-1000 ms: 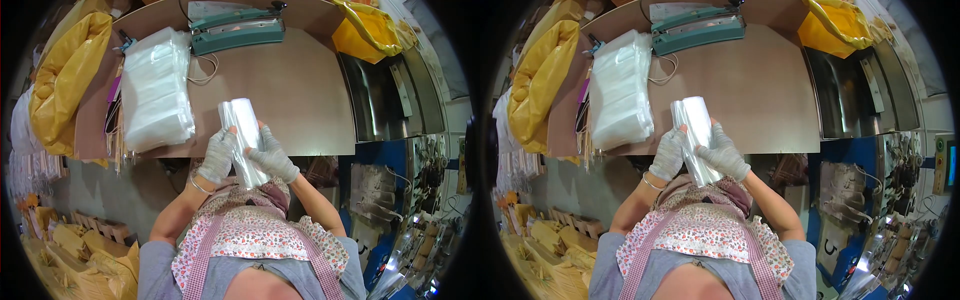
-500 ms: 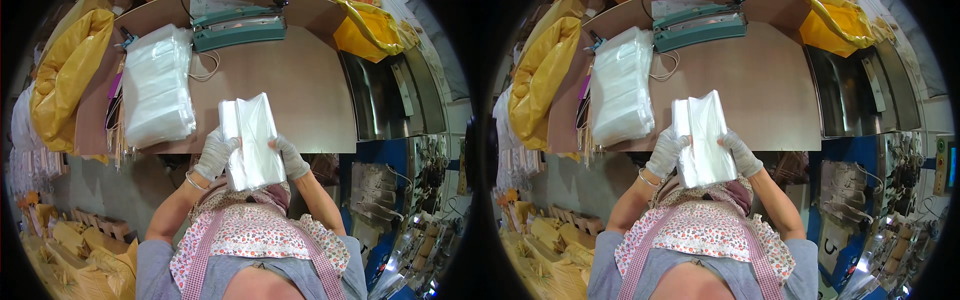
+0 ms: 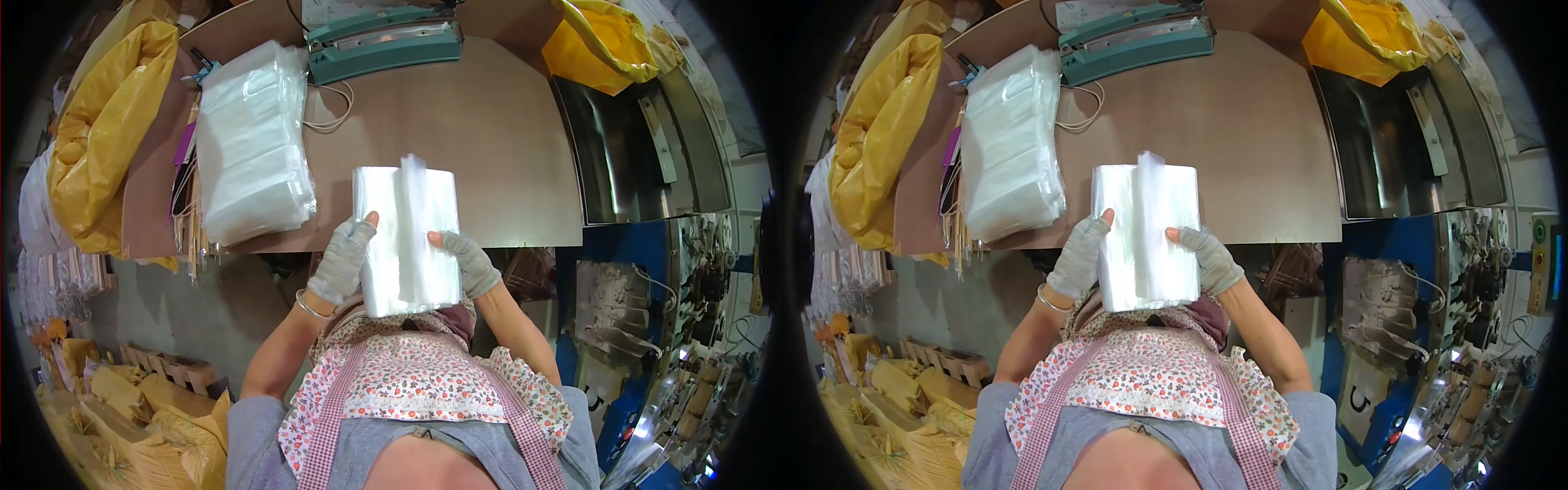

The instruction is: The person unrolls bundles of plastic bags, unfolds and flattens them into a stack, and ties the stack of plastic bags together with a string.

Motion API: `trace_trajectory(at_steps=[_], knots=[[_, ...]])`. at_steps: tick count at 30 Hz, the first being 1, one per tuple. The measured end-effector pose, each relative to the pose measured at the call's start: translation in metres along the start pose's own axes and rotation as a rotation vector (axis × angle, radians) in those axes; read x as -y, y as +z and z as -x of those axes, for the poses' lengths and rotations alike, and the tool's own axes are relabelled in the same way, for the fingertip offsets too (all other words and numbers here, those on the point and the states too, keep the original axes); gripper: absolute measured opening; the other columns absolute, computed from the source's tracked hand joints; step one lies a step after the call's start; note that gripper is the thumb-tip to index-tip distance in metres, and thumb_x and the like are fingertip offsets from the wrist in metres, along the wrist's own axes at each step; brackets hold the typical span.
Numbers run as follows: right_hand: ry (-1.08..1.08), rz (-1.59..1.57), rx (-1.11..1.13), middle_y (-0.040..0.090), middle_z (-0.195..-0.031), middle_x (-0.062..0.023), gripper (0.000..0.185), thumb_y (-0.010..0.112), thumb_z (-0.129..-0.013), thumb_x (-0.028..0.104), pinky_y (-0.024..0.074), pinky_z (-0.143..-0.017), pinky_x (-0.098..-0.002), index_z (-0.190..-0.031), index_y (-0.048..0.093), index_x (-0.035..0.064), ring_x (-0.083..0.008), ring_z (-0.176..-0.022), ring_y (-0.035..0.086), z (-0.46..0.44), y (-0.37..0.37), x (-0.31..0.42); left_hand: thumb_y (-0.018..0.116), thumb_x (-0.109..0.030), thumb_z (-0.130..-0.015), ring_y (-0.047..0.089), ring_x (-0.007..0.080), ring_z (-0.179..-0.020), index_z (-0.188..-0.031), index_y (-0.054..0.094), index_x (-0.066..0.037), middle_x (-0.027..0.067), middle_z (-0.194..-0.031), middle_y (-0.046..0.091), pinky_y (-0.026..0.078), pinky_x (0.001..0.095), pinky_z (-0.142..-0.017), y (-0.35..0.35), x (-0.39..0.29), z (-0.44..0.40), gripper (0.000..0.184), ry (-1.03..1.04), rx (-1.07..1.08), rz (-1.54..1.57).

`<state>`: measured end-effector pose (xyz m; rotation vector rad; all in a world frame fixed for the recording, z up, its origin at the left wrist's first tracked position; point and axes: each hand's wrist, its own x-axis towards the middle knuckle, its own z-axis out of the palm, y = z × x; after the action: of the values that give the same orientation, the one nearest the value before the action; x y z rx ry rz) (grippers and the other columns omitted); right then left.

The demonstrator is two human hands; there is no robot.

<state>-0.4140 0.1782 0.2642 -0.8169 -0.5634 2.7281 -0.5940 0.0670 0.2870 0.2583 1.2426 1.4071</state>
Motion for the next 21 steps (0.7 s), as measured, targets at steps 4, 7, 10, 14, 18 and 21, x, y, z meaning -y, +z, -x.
trace_trajectory(at_steps=[4,7,10,14,18,21], knots=[[0.038,-0.231,0.148,0.058,-0.118,-0.0125,0.055,0.068,-0.081,0.016,0.0493,-0.093,-0.0357,-0.128,0.045,-0.0009,-0.0234,-0.105,0.060,-0.002,-0.030,-0.011,0.063,-0.022,-0.088,0.056,0.0079,-0.083,-0.109,0.058,0.001,0.0020,-0.092,0.061,0.047,0.0242,-0.073,-0.003,-0.014,0.007,0.032,0.006,0.099,-0.038],[0.044,-0.188,0.072,0.058,-0.120,-0.0102,0.054,0.068,-0.083,0.019,0.0486,-0.094,-0.0347,-0.129,0.046,0.0009,-0.0214,-0.107,0.058,-0.009,-0.033,-0.015,0.065,-0.016,-0.084,0.056,0.0076,-0.084,-0.110,0.058,0.001,0.0025,-0.095,0.062,0.048,0.0248,-0.075,0.002,-0.014,0.004,0.031,0.006,0.123,-0.103],[0.009,-0.196,0.191,0.056,-0.122,-0.0072,0.056,0.067,-0.084,0.026,0.0480,-0.094,-0.0318,-0.129,0.046,0.0031,-0.0174,-0.109,0.057,-0.003,-0.011,-0.012,0.067,-0.012,-0.082,0.058,0.0078,-0.085,-0.107,0.060,0.000,0.0027,-0.095,0.063,0.048,0.0249,-0.077,0.008,-0.014,-0.001,0.028,-0.083,0.112,0.009],[-0.117,0.012,0.166,0.055,-0.123,-0.0051,0.059,0.068,-0.083,0.034,0.0471,-0.094,-0.0297,-0.130,0.046,0.0049,-0.0146,-0.109,0.055,-0.010,-0.026,-0.020,0.068,-0.010,-0.081,0.059,0.0088,-0.086,-0.101,0.063,-0.001,0.0017,-0.091,0.064,0.049,0.0255,-0.077,0.003,-0.010,-0.010,0.023,0.050,-0.006,-0.159],[-0.253,0.080,0.018,0.057,-0.123,-0.0070,0.061,0.069,-0.081,0.034,0.0466,-0.095,-0.0327,-0.129,0.046,0.0035,-0.0177,-0.111,0.055,-0.011,-0.018,-0.015,0.068,-0.008,-0.081,0.058,0.0078,-0.086,-0.100,0.063,-0.002,0.0006,-0.092,0.064,0.047,0.0241,-0.080,0.001,-0.030,0.006,0.021,0.230,0.016,-0.282],[-0.239,-0.167,0.025,0.056,-0.123,-0.0072,0.060,0.066,-0.084,0.038,0.0458,-0.095,-0.0333,-0.130,0.046,0.0038,-0.0180,-0.112,0.055,-0.010,-0.006,-0.006,0.068,-0.010,-0.080,0.057,0.0073,-0.087,-0.100,0.064,-0.002,-0.0003,-0.091,0.064,0.045,0.0231,-0.082,0.011,-0.063,0.028,0.022,0.271,-0.003,-0.304]])
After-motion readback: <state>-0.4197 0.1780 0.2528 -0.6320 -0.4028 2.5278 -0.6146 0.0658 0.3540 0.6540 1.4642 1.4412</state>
